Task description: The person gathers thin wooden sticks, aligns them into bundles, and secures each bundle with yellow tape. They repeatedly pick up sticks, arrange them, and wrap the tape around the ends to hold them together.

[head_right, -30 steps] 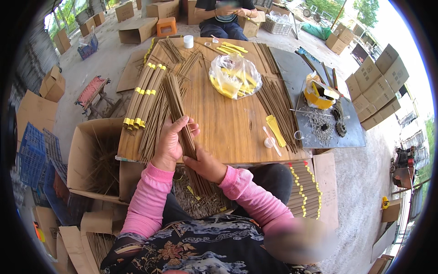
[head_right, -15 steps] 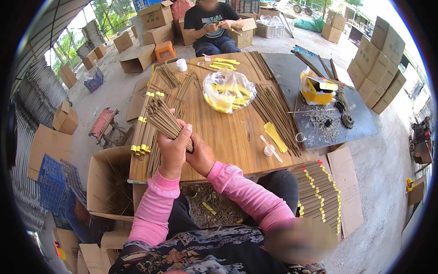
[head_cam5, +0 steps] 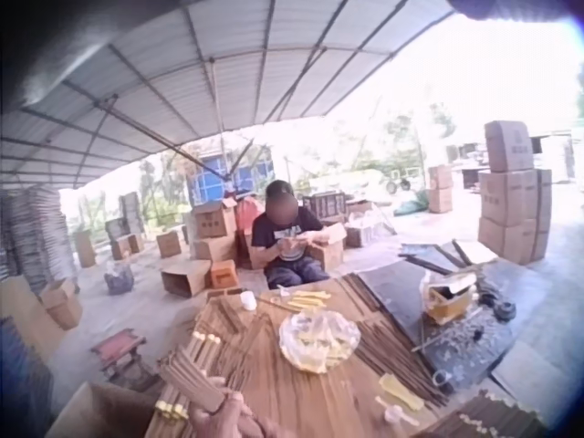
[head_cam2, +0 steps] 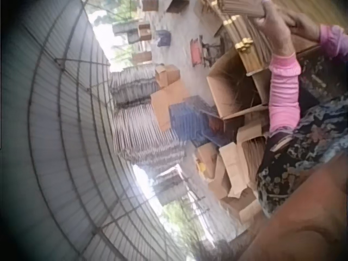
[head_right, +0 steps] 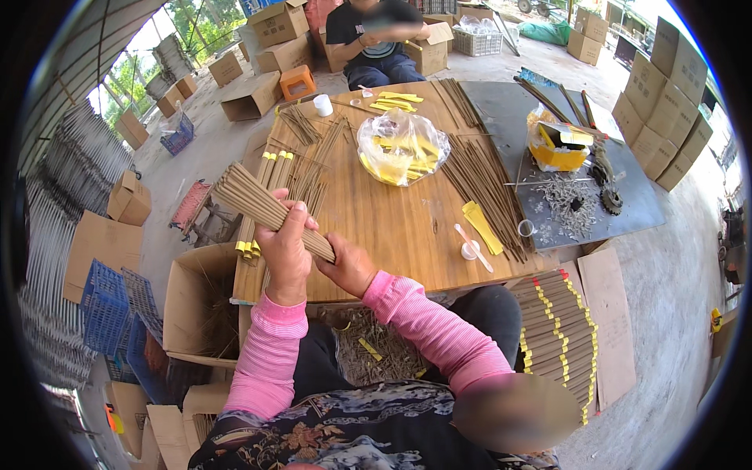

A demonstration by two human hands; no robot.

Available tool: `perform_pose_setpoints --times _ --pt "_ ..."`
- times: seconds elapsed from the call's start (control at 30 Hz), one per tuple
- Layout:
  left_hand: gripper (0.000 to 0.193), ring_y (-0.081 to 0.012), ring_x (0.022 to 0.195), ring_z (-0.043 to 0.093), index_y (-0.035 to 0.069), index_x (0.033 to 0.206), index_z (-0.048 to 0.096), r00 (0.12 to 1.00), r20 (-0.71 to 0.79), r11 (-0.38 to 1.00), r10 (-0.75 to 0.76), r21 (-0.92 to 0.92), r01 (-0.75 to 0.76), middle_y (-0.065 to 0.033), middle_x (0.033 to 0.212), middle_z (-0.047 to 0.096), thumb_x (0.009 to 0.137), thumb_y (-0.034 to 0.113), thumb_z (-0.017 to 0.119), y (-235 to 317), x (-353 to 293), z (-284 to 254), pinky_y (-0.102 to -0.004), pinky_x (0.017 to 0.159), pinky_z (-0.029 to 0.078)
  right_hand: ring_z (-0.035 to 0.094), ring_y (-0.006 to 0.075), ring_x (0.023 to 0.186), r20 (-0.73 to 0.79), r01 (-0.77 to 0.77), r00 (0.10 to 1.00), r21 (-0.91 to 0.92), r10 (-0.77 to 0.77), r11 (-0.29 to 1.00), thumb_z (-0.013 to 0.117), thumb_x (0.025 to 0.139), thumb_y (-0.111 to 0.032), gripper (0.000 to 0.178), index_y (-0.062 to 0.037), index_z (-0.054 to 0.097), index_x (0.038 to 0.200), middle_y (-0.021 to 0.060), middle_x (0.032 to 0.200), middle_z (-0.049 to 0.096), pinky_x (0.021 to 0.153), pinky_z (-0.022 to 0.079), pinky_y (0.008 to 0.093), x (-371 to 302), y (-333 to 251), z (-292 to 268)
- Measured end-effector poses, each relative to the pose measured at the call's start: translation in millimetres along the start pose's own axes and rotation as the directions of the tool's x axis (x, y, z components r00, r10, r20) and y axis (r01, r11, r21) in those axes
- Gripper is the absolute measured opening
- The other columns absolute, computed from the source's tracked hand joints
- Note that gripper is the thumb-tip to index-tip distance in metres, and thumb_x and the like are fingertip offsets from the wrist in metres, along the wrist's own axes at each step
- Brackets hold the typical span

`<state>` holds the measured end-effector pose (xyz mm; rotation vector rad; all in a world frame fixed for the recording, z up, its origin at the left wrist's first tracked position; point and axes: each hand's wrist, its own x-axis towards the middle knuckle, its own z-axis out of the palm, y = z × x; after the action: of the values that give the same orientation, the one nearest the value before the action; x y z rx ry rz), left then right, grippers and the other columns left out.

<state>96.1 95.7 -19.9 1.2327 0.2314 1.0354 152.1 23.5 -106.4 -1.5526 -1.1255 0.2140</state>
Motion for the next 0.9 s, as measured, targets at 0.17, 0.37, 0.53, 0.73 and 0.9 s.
perform_pose_setpoints --times 0.17,0.37,0.53,0.73,0.9 --pt "0.032 -0.0151 0.058 0.054 0.006 0.103 0.049 0.871 0.253 0.801 -0.421 -0.347 0.488 -0.0045 0.071 0.054 0.075 0.007 0.064 13 9 -29 -0.0305 0.055 0.049 0.05 0.0089 0.049 0.638 -0.597 0.755 0.574 0.151 0.561 0.061 0.077 -0.007 0.015 -0.0021 0.048 0.081 0.0034 0.062 0.051 0.043 0.043 0.0234 -17 -32 -14" --pt "0.019 -0.0151 0.056 0.054 0.007 0.089 0.052 0.931 0.006 0.902 -0.364 -0.246 0.354 -0.0038 0.067 0.052 0.077 0.012 0.065 -5 -8 -45 -0.0292 0.051 0.048 0.051 0.0105 0.049 0.578 -0.594 0.756 0.407 0.308 0.694 0.06 0.077 -0.007 0.015 -0.0004 0.048 0.083 0.0038 0.061 0.051 0.042 0.044 0.0231 -33 -37 -8" --pt "0.019 -0.0172 0.059 0.055 0.007 0.086 0.053 0.838 0.18 0.705 -0.515 -0.467 0.533 -0.0048 0.069 0.054 0.078 0.017 0.066 -19 -24 -61 -0.0307 0.053 0.049 0.052 0.0108 0.053 0.649 -0.663 0.696 0.414 0.308 0.624 0.059 0.081 -0.013 0.021 0.0008 0.048 0.091 0.0038 0.063 0.052 0.044 0.044 0.0227 -27 -45 -6" --pt "0.025 -0.0167 0.06 0.055 0.007 0.078 0.052 0.791 0.043 0.692 -0.611 -0.457 0.559 -0.0042 0.068 0.054 0.079 0.028 0.065 -38 -23 -94 -0.0309 0.055 0.05 0.052 0.0094 0.061 0.431 -0.468 0.847 0.331 0.31 0.819 0.063 0.082 -0.027 0.037 0.0045 0.054 0.099 0.0046 0.07 0.057 0.054 0.043 0.0228 -25 -31 10" --pt "0.027 -0.0196 0.063 0.058 0.005 0.08 0.053 0.802 0.041 0.699 -0.596 -0.465 0.543 -0.0062 0.068 0.056 0.079 0.03 0.065 -33 -20 -106 -0.0339 0.057 0.052 0.052 0.0075 0.062 0.48 -0.543 0.765 0.123 0.429 0.831 0.063 0.082 -0.027 0.032 0.0043 0.061 0.088 0.0025 0.069 0.059 0.055 0.043 0.0223 -9 -44 4"
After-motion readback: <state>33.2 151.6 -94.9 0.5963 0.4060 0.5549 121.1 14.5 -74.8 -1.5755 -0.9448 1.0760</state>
